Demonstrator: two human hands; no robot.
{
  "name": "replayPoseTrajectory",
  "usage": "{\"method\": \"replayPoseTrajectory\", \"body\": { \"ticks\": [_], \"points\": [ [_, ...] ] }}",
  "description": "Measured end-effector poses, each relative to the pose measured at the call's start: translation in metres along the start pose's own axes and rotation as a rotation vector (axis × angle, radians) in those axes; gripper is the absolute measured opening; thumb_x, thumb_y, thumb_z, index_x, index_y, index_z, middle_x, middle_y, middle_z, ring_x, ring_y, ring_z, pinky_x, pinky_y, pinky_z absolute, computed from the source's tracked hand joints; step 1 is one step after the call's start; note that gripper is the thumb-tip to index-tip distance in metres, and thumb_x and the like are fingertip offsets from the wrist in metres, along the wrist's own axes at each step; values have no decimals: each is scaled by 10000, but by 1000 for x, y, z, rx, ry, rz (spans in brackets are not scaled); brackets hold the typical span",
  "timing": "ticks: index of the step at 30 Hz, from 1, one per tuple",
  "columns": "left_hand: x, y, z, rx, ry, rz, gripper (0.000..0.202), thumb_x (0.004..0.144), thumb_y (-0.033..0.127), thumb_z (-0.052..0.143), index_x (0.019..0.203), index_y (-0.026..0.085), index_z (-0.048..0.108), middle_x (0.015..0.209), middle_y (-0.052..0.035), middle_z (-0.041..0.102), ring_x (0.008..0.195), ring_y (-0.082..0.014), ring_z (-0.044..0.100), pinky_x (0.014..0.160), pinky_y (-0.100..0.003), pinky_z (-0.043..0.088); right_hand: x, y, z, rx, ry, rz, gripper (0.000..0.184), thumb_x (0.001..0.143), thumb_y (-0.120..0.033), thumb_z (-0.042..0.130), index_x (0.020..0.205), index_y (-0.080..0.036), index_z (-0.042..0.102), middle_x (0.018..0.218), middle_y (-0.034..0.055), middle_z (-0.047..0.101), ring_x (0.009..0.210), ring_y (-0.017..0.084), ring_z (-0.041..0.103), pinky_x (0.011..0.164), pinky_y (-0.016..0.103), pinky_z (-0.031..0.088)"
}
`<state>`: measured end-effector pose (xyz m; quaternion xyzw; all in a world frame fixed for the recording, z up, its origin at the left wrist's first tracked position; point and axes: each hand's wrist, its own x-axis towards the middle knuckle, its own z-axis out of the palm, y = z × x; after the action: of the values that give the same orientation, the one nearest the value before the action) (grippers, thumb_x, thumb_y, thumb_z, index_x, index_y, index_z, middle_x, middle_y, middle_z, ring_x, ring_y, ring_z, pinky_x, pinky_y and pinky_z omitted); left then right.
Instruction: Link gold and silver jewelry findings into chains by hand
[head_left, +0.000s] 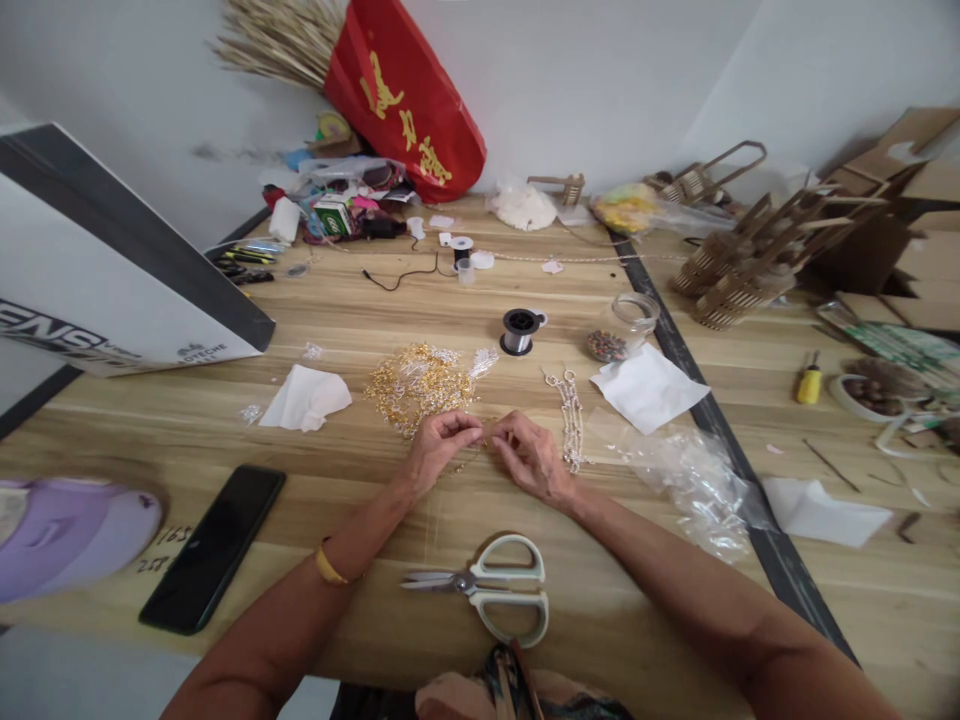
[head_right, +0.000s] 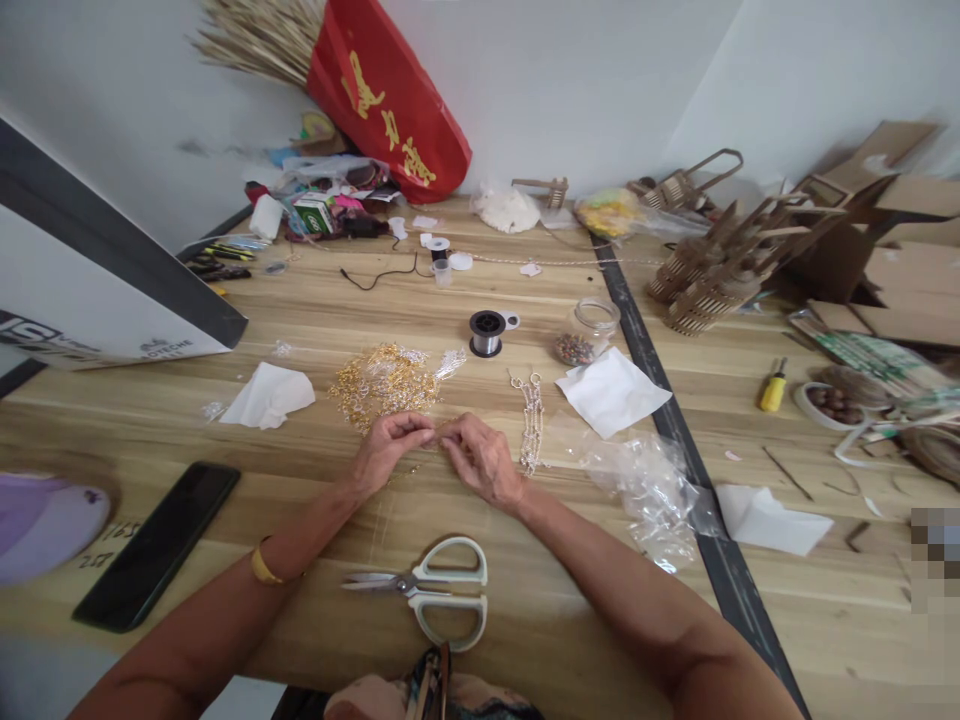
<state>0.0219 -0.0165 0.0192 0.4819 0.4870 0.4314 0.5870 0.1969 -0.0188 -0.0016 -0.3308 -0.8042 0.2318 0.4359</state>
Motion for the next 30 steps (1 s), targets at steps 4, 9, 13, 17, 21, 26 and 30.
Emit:
{"method": "replayPoseTrajectory", "body": {
  "ticks": [4, 9, 13, 17, 21, 26, 30],
  "points": [
    [2, -5, -2, -51, -8, -19, 213, 622, 310, 745, 727, 139, 674, 640, -2, 653, 622, -122, 583, 676, -262, 471, 0, -1, -1, 2, 33, -11, 78, 909, -206, 453, 903, -201, 531, 757, 30, 542, 655, 137, 507, 590, 258, 435],
    [3, -7, -1, -178, -37, -51, 198, 626, 281, 746, 731, 129, 674, 626, -5, 646, 619, -111, 575, 665, -254, 458, 1, -2, -2, 0, 40, -15, 73, 908, -198, 451, 910, -203, 525, 761, 32, 541, 649, 137, 499, 581, 261, 431],
    [2, -3, 2, -320, -42, -126, 224, 558, 255, 790, 698, 125, 672, 606, -5, 643, 593, -103, 576, 629, -246, 452, 1, -2, -2, -4, 49, -28, 66, 904, -183, 458, 927, -202, 517, 774, 36, 544, 661, 139, 500, 587, 267, 434],
    [1, -3, 3, -373, -65, -163, 228, 546, 244, 802, 699, 125, 682, 615, -15, 655, 590, -104, 588, 619, -246, 459, 0, -2, -2, -11, 50, -56, 69, 902, -172, 457, 929, -203, 512, 774, 37, 550, 681, 144, 514, 605, 273, 445],
    [2, -4, 3, -405, -62, -195, 239, 520, 232, 818, 684, 118, 688, 616, -17, 658, 584, -105, 591, 609, -238, 464, 0, -1, -2, -18, 41, -93, 82, 895, -144, 458, 930, -202, 506, 780, 37, 559, 709, 145, 525, 627, 269, 454],
    [1, -4, 4, -428, -77, -211, 236, 534, 224, 815, 690, 101, 688, 619, -24, 660, 591, -103, 596, 616, -230, 467, -1, -1, -1, -26, 50, -108, 80, 890, -134, 468, 935, -192, 499, 774, 35, 551, 716, 144, 519, 623, 263, 450],
    [1, -6, 4, -448, -100, -220, 224, 550, 211, 809, 698, 93, 689, 615, -29, 658, 592, -101, 595, 613, -221, 458, -1, -2, -2, -22, 46, -116, 80, 885, -124, 473, 927, -189, 495, 788, 39, 555, 723, 142, 519, 623, 257, 450]
  ]
}}
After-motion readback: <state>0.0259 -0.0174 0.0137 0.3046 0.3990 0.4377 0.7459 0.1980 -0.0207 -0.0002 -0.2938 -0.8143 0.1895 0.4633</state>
